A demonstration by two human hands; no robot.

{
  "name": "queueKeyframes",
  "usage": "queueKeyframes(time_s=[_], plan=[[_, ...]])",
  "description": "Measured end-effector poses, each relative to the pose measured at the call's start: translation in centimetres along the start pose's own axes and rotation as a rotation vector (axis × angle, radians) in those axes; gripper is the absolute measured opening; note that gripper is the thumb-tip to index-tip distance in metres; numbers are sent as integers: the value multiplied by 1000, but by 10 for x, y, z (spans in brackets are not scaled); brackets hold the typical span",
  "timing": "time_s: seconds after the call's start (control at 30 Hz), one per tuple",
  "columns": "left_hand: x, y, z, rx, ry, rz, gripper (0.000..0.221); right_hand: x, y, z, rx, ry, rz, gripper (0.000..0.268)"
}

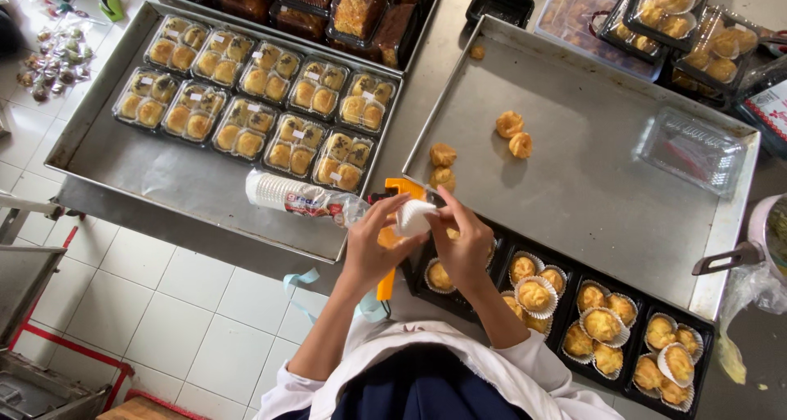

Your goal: The person places cream puffs into paper liners and then into plastic containers, then uses a pricing gun to label the containers and stacks them on a counter.

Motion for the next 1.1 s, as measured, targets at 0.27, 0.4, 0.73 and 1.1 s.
queueKeyframes(time_s=[0.27,0.4,0.73,1.1], plan=[[-50,-9,2,71,117,49,37,33,7,-6,25,76,19,28],[-84,-1,3,177,212,-205,21,56,24,-16,65,-71,-42,28],[-141,-20,-15,94,-23,-575,25,124,71,-14,80,-329,25,36],[-69,-5,-16,122,-47,-477,11,229,74,-51,-499,-638,588,70]])
Point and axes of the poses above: each hand's wrist, its own z-axis away from the middle knuckle, its own y-axis out of the back of the hand, x = y × z, the point moved 3 cm from there along -z, towards the middle knuckle, and after that the axes turned 2 degrees about y, right-handed, at the moved point
